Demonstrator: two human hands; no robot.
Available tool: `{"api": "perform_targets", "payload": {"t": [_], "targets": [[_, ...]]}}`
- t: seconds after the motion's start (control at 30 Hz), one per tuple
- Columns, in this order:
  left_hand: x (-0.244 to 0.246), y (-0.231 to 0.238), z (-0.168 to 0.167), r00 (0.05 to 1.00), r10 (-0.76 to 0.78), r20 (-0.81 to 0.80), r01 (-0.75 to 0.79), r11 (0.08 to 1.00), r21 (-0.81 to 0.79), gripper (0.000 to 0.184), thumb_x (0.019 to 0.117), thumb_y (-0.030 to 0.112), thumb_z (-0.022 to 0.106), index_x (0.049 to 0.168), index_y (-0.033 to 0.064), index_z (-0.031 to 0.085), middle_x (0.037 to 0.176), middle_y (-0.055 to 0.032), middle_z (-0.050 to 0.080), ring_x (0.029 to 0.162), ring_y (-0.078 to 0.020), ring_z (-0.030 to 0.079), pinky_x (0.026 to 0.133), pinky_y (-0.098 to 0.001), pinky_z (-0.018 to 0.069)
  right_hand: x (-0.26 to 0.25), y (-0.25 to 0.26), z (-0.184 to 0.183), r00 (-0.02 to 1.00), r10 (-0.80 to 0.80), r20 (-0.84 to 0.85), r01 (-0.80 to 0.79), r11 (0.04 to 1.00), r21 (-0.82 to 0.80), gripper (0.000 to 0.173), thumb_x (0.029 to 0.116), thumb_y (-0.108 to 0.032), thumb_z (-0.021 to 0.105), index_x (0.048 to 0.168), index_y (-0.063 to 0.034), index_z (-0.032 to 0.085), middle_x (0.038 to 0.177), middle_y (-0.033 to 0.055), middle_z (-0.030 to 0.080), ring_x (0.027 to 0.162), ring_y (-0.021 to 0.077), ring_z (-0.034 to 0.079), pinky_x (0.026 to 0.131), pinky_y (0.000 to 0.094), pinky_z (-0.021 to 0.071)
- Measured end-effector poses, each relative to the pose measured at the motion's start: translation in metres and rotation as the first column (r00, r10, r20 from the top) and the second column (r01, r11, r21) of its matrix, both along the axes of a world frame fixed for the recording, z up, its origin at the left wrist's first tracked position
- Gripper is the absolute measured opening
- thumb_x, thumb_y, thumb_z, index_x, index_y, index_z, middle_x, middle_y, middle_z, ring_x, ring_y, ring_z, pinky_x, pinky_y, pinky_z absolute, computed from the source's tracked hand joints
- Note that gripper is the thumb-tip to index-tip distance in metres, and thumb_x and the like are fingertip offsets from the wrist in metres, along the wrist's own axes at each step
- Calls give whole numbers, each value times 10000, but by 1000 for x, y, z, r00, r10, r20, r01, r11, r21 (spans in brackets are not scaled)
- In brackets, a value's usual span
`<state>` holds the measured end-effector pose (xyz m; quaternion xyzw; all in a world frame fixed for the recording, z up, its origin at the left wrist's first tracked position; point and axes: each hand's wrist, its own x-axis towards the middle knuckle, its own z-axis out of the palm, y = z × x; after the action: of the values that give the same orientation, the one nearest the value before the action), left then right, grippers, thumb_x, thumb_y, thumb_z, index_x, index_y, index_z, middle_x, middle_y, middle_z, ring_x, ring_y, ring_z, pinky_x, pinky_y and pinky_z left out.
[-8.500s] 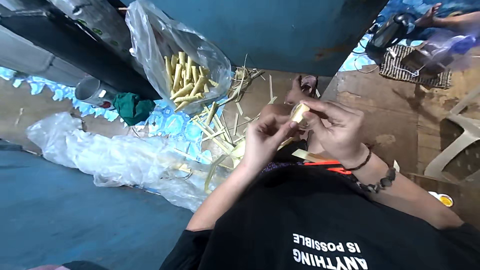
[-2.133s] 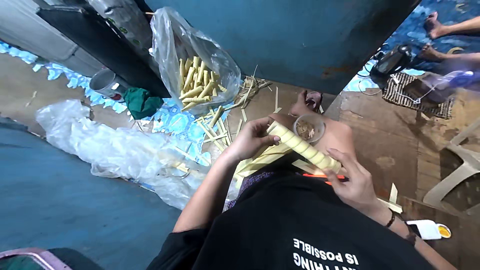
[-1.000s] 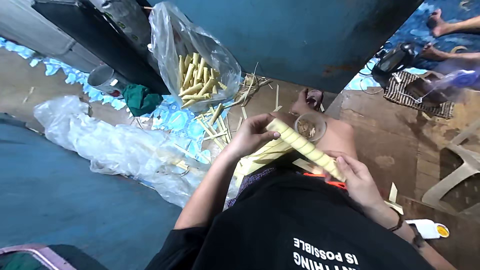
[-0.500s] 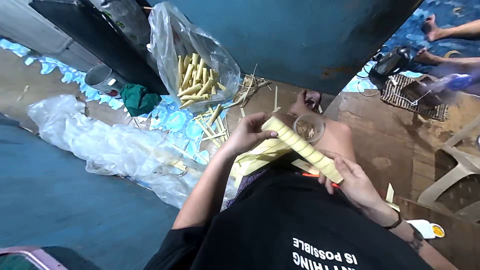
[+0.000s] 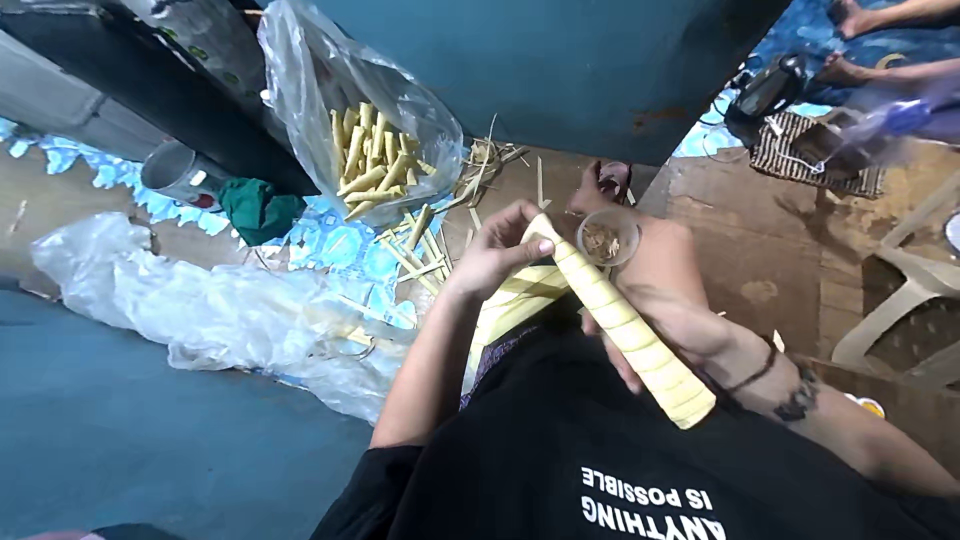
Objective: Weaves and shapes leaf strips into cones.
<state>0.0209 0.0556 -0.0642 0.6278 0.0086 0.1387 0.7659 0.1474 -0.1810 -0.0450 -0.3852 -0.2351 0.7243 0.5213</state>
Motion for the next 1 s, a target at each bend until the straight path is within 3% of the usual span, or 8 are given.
{"api": "perform_targets", "payload": {"t": [0.13, 0.23, 0.33, 0.43, 0.5, 0.57, 0.83, 1.0], "targets": [[10, -7, -10, 996, -90, -19, 89, 994, -68, 181, 948, 29, 601, 1061, 167, 571, 975, 35, 683, 903, -85, 676, 826, -293, 583, -10, 49, -1, 962, -272, 5, 268, 944, -195, 575, 1122, -323, 73, 1081, -35, 568, 628, 39, 625, 518, 96, 630, 480, 207, 538], [-2, -1, -24, 993, -52, -105, 49, 998, -34, 181, 946, 86, 618, 1080, 206, 599, 981, 60, 687, 914, -61, 662, 826, -271, 567, -17, 59, -17, 967, -256, 19, 255, 954, -156, 556, 1125, -305, 95, 1011, -37, 568, 616, 24, 619, 503, 84, 612, 474, 201, 526], [-19, 2, -36, 981, 4, -193, -15, 998, -54, 147, 955, 144, 634, 1065, 239, 615, 981, 57, 683, 885, -55, 662, 787, -252, 574, -6, 60, -37, 916, -106, 387, 149, 985, -84, 400, 1134, -197, 243, 1102, -18, 599, 726, 30, 621, 589, 77, 613, 557, 224, 551], [-34, 13, -44, 978, 95, -185, -113, 990, -90, 154, 952, 155, 643, 1074, 248, 631, 994, 46, 681, 885, -71, 661, 795, -269, 580, 39, 68, -84, 389, 140, 910, 24, 987, -162, 295, 1095, -184, 462, 1176, 14, 665, 969, 189, 701, 844, 299, 704, 793, 494, 583], [-40, 22, -47, 976, 137, -168, -158, 980, -120, 157, 954, 152, 657, 1072, 252, 630, 1002, 47, 685, 891, -73, 667, 800, -272, 588, 71, 69, -113, 100, 246, 964, 120, 959, -257, 294, 1069, -206, 507, 1151, 4, 695, 1055, 242, 704, 1006, 418, 691, 890, 631, 535], [-45, 27, -50, 973, 162, -163, -187, 971, -150, 165, 950, 150, 670, 1068, 259, 632, 1000, 51, 689, 893, -72, 671, 809, -272, 588, 94, 74, -127, -9, 319, 948, 213, 926, -310, 270, 1047, -187, 540, 1136, 0, 713, 1085, 250, 701, 1061, 444, 674, 905, 652, 521], [-44, 24, -50, 978, 155, -136, -183, 958, -222, 179, 906, 157, 747, 1027, 255, 661, 974, 45, 699, 876, -73, 674, 803, -265, 585, 103, 112, -166, -53, 494, 868, 217, 854, -472, 182, 945, 25, 593, 1085, 82, 693, 1152, 300, 670, 1106, 485, 643, 897, 676, 509], [-48, 25, -40, 979, 182, -97, -202, 938, -283, 200, 898, 170, 762, 1045, 279, 683, 1009, 64, 701, 934, -67, 674, 850, -256, 577, 105, 112, -180, -88, 507, 858, 168, 856, -488, 168, 933, -3, 646, 1068, 86, 691, 1172, 293, 664, 1137, 479, 631, 936, 663, 499]]}}
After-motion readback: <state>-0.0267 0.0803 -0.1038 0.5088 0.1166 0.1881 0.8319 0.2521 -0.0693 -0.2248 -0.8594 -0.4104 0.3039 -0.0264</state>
